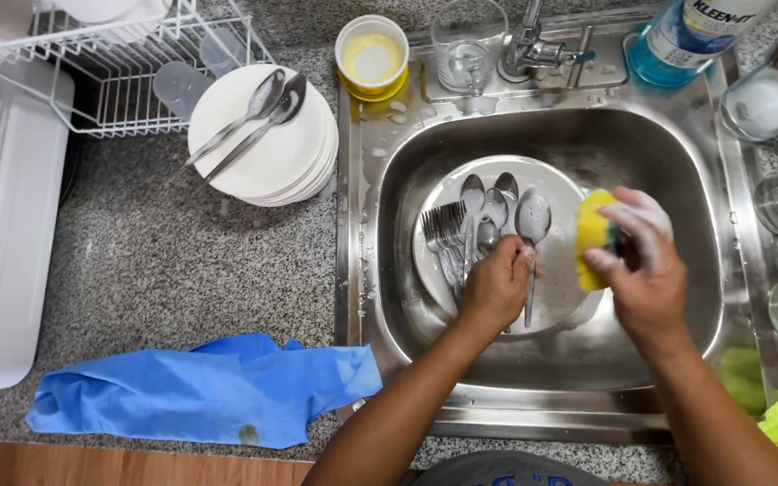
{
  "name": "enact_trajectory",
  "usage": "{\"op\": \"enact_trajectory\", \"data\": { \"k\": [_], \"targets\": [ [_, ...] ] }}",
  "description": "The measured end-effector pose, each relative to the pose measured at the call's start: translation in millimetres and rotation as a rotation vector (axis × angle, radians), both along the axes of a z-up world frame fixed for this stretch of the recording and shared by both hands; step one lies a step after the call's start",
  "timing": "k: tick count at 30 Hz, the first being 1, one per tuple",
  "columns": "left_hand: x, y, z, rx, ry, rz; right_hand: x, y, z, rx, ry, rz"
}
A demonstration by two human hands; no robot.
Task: Washing various pieces of cutlery like spoons and forks in a sink using a sponge and soap.
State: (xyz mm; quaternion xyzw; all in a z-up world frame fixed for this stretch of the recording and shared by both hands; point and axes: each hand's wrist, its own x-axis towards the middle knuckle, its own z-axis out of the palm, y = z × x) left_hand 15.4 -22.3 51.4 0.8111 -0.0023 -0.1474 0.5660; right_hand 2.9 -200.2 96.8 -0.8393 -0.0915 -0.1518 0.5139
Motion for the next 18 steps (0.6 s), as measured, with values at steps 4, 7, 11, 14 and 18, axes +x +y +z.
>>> {"op": "enact_trajectory", "data": {
  "k": [4, 7, 11, 14, 18],
  "targets": [
    [-21, 6, -47, -0.046, -0.103, 0.114, 6, 37, -29, -0.179, -0.188, 0.226],
    [-32, 13, -46, -0.003, -0.150, 0.146, 25, 41, -38, -0.391, -0.374, 0.243],
    [-34, 33, -11, -0.037, -0.182, 0.127, 25, 52, -41, -0.426, -0.501, 0.179],
    [-37, 36, -18, -0.011, -0.170, 0.152, 20, 57, -47, -0.455, -0.578, 0.242],
    [-38, 39, -10, -0.109, -0.119, 0.191, 39, 37, -39, -0.482, -0.502, 0.218]
  ]
}}
